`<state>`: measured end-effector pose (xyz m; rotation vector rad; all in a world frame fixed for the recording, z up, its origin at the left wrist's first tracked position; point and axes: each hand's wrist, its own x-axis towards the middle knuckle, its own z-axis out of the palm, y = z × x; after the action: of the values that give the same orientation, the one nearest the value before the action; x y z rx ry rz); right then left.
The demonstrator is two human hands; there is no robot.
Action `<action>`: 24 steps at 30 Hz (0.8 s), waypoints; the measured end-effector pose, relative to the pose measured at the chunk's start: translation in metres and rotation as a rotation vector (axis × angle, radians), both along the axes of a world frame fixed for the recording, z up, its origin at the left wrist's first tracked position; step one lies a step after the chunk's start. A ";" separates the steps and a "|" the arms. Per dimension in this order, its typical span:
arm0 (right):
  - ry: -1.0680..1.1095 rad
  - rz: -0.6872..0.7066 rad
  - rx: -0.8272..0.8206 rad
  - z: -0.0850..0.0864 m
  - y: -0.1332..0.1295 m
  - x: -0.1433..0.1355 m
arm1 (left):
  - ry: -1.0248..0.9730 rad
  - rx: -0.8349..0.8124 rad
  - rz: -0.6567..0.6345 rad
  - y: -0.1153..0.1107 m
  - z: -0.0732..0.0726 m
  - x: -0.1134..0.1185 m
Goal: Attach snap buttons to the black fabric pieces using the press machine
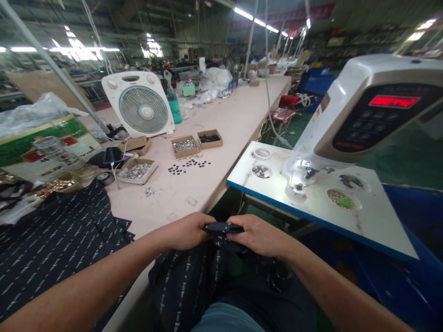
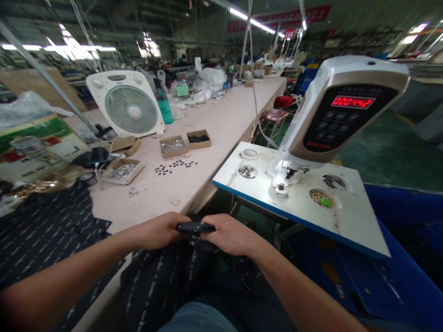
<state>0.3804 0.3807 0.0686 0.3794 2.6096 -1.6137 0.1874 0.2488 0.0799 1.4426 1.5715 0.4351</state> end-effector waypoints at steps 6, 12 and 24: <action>0.057 -0.099 0.064 -0.001 -0.002 0.005 | -0.498 -0.169 0.271 -0.007 -0.021 0.012; 0.040 -0.156 0.036 0.004 -0.007 0.002 | -0.597 -0.198 0.149 -0.011 -0.026 0.008; -0.065 -0.157 0.055 -0.017 -0.021 -0.011 | 0.200 0.268 0.144 -0.015 -0.035 -0.005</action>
<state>0.3692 0.3598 0.0519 0.6433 2.6392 -1.5455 0.1819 0.2343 0.0445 1.6210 1.8387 0.6213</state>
